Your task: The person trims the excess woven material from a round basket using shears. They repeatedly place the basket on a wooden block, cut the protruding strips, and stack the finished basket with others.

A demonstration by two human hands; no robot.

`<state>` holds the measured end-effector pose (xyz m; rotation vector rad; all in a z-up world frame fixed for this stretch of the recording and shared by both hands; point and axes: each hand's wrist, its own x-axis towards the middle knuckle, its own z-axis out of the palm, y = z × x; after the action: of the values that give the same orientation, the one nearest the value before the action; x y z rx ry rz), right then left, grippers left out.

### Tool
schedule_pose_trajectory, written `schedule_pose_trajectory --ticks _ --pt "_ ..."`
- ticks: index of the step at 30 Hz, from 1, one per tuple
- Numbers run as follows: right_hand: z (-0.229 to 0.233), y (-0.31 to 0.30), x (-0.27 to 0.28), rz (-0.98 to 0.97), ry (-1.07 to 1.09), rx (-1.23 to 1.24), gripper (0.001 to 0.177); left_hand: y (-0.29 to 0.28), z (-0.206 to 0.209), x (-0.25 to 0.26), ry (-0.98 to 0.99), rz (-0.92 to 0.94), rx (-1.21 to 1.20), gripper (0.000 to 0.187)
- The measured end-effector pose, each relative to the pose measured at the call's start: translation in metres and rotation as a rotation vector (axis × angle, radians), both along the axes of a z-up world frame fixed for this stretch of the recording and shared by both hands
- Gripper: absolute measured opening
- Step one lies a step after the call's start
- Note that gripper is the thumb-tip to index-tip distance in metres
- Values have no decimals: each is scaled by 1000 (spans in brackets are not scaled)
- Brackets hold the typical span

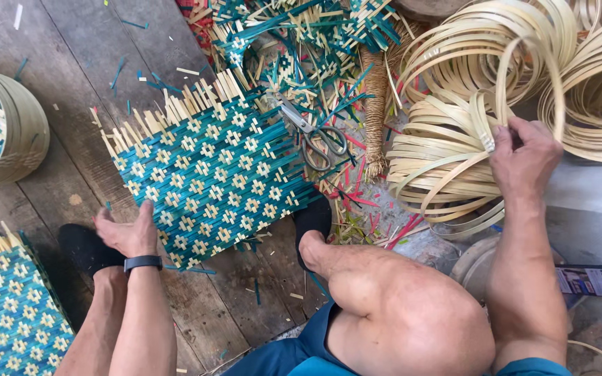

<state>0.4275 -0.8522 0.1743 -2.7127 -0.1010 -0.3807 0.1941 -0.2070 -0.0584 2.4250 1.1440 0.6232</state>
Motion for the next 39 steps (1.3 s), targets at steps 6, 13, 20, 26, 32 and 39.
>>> schedule_pose_trajectory --ticks 6,13,20,26,32,39 --pt "49 108 -12 583 -78 22 23 -55 121 77 -372 -239 -659 53" --pt "83 277 -20 1434 56 -220 27 -115 214 126 -951 -165 -1846 48" --pt "107 313 47 922 160 304 39 -73 195 84 -959 -109 -1862 35" --pt "52 340 59 543 1052 927 41 -68 177 67 -884 -80 -1944 31" --pt "2 344 43 319 1129 1107 44 -48 152 43 -750 -52 -2018 37" --pt "-57 338 26 496 997 1127 30 -33 139 32 -905 67 -1911 30"
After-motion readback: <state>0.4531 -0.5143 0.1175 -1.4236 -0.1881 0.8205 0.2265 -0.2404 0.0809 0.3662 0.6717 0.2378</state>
